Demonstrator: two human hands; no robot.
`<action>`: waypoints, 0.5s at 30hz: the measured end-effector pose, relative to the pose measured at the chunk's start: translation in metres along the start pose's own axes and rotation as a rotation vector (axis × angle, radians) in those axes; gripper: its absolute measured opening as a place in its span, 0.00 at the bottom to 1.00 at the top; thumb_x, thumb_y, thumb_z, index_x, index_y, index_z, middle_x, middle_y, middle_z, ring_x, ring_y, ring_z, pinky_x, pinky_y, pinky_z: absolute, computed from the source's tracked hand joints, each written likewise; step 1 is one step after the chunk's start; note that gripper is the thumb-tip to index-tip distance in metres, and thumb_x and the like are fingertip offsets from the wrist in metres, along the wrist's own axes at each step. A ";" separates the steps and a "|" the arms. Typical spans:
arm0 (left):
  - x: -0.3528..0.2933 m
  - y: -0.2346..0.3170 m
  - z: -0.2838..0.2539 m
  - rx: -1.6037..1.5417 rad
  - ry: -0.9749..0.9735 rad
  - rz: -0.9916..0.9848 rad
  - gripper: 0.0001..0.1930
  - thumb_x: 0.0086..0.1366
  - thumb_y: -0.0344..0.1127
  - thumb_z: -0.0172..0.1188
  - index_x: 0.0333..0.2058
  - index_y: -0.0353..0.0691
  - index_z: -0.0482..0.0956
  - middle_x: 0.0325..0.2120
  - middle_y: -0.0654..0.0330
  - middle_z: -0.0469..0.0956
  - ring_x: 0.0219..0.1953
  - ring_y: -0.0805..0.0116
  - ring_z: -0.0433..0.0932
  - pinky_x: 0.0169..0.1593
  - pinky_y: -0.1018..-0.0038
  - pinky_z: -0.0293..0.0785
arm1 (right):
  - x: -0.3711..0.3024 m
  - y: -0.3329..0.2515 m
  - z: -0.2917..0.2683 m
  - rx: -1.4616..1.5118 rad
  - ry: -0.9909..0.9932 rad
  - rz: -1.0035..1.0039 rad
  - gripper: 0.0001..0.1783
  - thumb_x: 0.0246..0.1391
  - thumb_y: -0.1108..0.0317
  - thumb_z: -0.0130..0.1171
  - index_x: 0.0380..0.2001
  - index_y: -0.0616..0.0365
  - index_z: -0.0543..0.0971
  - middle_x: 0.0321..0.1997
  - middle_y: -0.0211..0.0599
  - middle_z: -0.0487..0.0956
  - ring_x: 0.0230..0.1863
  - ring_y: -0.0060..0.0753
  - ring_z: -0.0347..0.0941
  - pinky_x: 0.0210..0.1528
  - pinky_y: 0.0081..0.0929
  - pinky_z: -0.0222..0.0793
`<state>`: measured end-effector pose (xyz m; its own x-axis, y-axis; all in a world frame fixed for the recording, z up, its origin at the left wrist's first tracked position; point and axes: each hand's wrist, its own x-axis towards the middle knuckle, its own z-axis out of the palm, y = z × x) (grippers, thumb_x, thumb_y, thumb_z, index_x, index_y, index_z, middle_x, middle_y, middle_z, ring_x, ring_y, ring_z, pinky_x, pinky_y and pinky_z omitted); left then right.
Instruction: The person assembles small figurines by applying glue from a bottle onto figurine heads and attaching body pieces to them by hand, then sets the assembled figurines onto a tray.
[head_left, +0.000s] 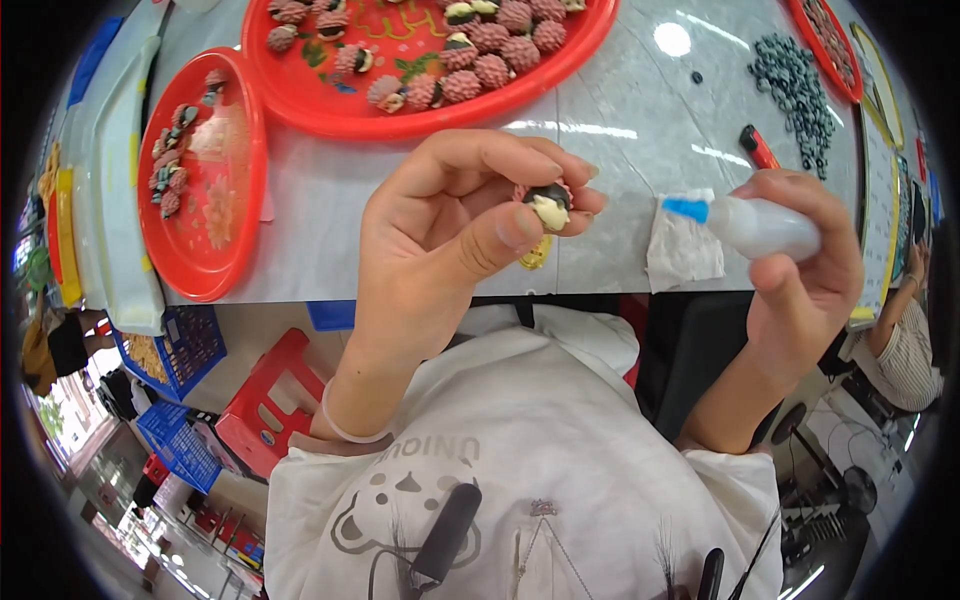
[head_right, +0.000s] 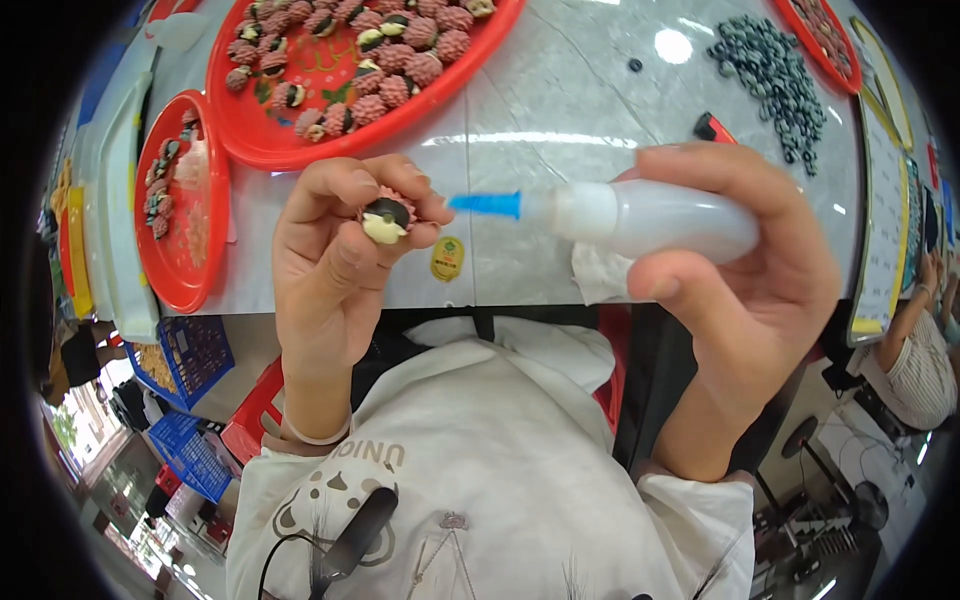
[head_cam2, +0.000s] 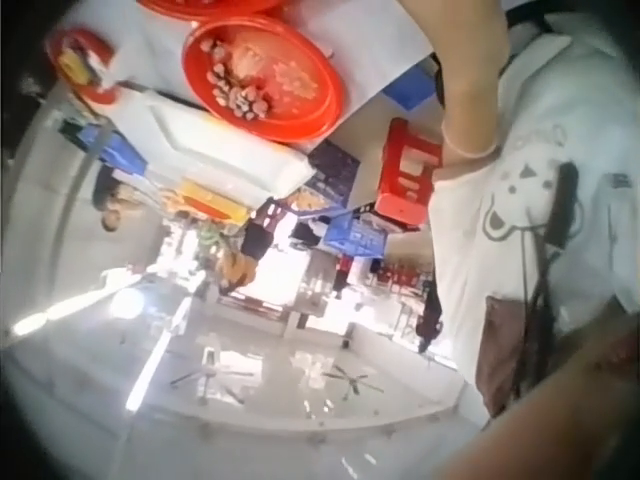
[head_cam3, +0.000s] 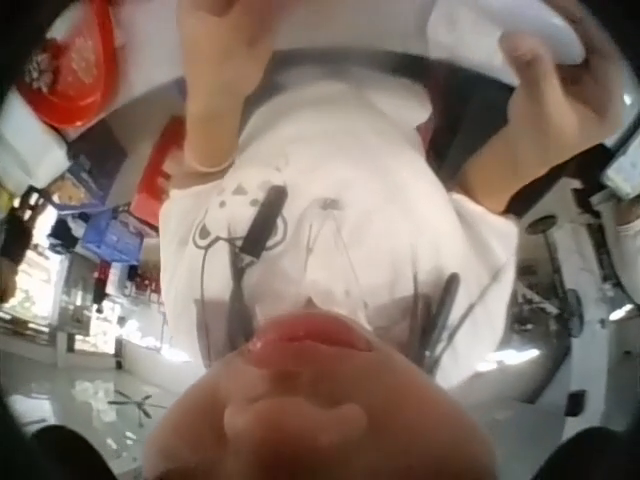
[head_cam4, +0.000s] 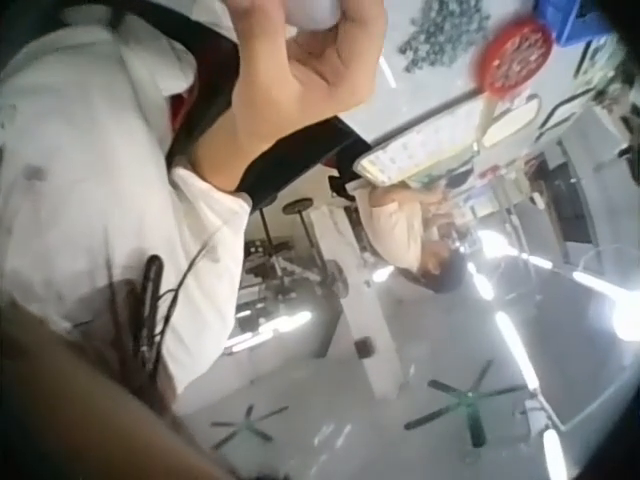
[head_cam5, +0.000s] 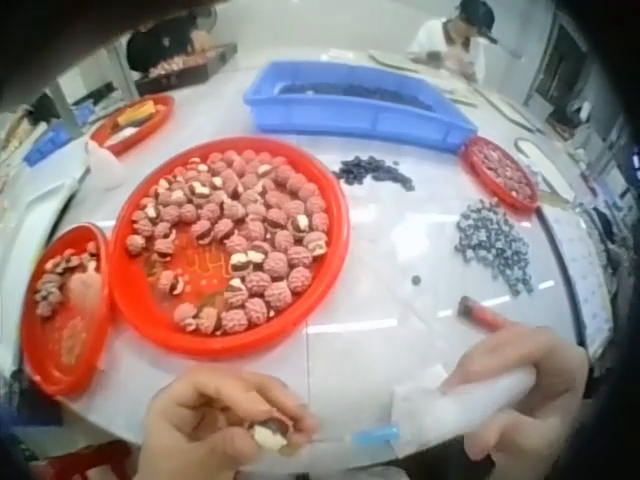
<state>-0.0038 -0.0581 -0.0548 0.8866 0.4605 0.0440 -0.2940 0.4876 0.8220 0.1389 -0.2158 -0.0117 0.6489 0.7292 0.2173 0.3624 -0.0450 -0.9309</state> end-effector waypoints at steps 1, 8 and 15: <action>-0.001 -0.001 0.001 0.011 0.011 0.001 0.15 0.55 0.38 0.54 0.37 0.35 0.66 0.37 0.50 0.68 0.36 0.63 0.72 0.36 0.78 0.70 | 0.003 0.007 -0.005 0.117 -0.085 -0.111 0.27 0.38 0.54 0.61 0.35 0.66 0.68 0.33 0.44 0.69 0.36 0.32 0.65 0.39 0.23 0.60; -0.005 -0.007 0.006 0.077 0.012 -0.033 0.18 0.55 0.40 0.53 0.39 0.32 0.65 0.36 0.50 0.68 0.31 0.70 0.71 0.35 0.82 0.69 | 0.004 -0.004 0.003 0.035 0.039 -0.081 0.26 0.44 0.52 0.54 0.37 0.65 0.67 0.34 0.46 0.68 0.31 0.30 0.65 0.31 0.22 0.61; -0.007 -0.008 0.009 0.117 0.031 -0.037 0.18 0.55 0.40 0.53 0.39 0.31 0.66 0.36 0.49 0.68 0.32 0.71 0.71 0.34 0.82 0.69 | 0.001 -0.010 0.009 -0.089 0.052 -0.140 0.26 0.43 0.53 0.55 0.35 0.68 0.68 0.30 0.49 0.71 0.26 0.30 0.65 0.23 0.22 0.60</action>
<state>-0.0043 -0.0715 -0.0562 0.8840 0.4674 -0.0043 -0.2157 0.4162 0.8833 0.1293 -0.2085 -0.0050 0.6208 0.6965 0.3599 0.5077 -0.0072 -0.8615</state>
